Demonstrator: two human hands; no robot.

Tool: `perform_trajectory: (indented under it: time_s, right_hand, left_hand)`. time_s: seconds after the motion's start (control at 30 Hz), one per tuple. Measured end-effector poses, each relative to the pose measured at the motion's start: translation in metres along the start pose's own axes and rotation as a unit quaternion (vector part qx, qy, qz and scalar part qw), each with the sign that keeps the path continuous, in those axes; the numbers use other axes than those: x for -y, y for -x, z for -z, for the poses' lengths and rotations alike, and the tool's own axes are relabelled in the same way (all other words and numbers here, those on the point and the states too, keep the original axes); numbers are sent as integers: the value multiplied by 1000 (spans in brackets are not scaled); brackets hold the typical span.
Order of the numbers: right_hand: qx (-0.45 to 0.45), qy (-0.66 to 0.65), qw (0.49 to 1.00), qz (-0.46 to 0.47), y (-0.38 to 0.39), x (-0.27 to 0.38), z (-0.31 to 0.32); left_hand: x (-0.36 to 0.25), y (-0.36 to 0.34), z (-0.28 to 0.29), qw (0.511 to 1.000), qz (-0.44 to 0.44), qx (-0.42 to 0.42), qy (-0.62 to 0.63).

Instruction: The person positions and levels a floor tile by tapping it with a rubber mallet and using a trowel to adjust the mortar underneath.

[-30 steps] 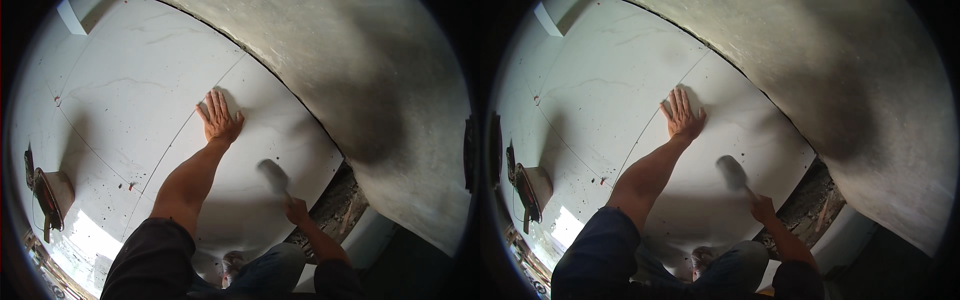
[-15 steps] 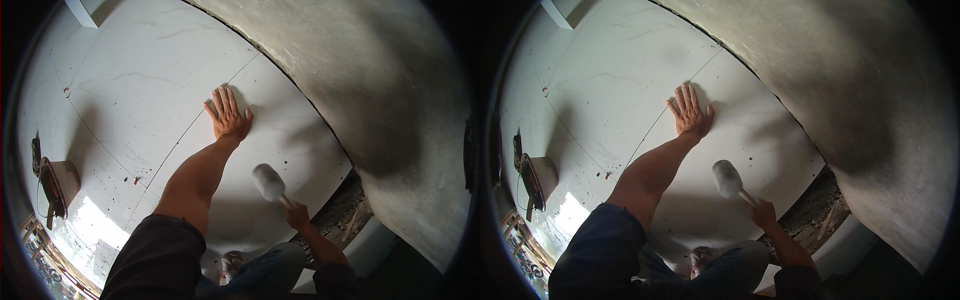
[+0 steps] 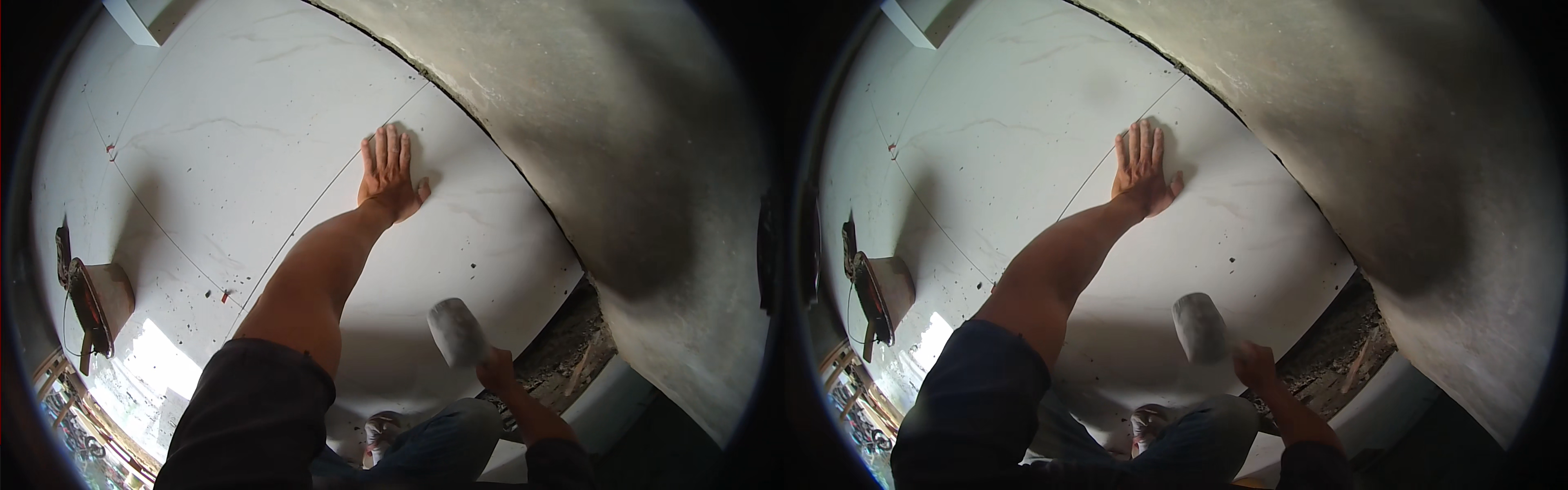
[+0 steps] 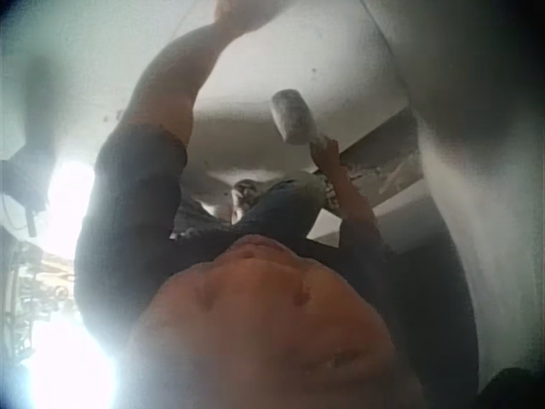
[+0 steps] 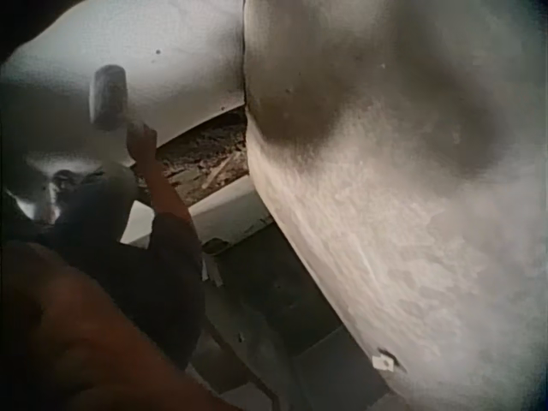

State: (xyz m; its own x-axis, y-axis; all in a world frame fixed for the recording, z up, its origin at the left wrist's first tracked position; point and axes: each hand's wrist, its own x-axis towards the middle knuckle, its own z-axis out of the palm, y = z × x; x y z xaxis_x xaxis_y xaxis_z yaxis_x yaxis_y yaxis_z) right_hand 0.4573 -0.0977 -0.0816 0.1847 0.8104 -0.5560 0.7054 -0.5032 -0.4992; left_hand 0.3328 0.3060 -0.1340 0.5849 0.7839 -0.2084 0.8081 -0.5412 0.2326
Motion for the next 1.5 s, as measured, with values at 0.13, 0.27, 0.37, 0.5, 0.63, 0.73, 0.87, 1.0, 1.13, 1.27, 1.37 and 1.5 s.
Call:
perform_trajectory:
  time_s: [0.13,0.27,0.37,0.5,0.63,0.73,0.87,1.0,1.13,1.27,1.37,1.5]
  right_hand:
    - [32,92,995,35,3,-7,-15]
    - [-14,37,998,48,13,18,-6]
    - [-6,-11,998,58,9,12,-19]
    - [-1,-4,999,49,19,15,-22]
    - [11,42,999,27,26,3,-34]
    - [-21,-68,997,35,28,15,-31]
    - [72,30,994,-74,42,6,-45]
    - [-21,-51,998,-20,51,8,-60]
    - [-82,-48,994,-60,66,-4,-72]
    - [-51,-144,961,-232,70,29,-65]
    - [-95,-118,973,-175,75,25,-80]
    - [-214,-322,900,-200,66,76,-66]
  left_hand:
    - [7,-26,2,998,-58,17,-29]
    - [2,-59,0,996,-84,-20,-30]
    - [10,-74,1,994,-86,-31,-54]
    - [3,-77,-5,994,-93,-33,-48]
    - [4,-74,-6,995,-78,-26,-61]
    - [4,-80,-7,994,-79,-62,-46]
    - [4,-72,-11,996,-52,-35,-56]
    - [7,-80,-26,987,-60,-150,2]
    - [-12,-48,6,998,47,-48,-2]
    - [26,10,-47,980,95,-170,-44]
    - [16,82,-56,983,111,-143,-21]
    - [39,172,-51,978,162,-134,18]
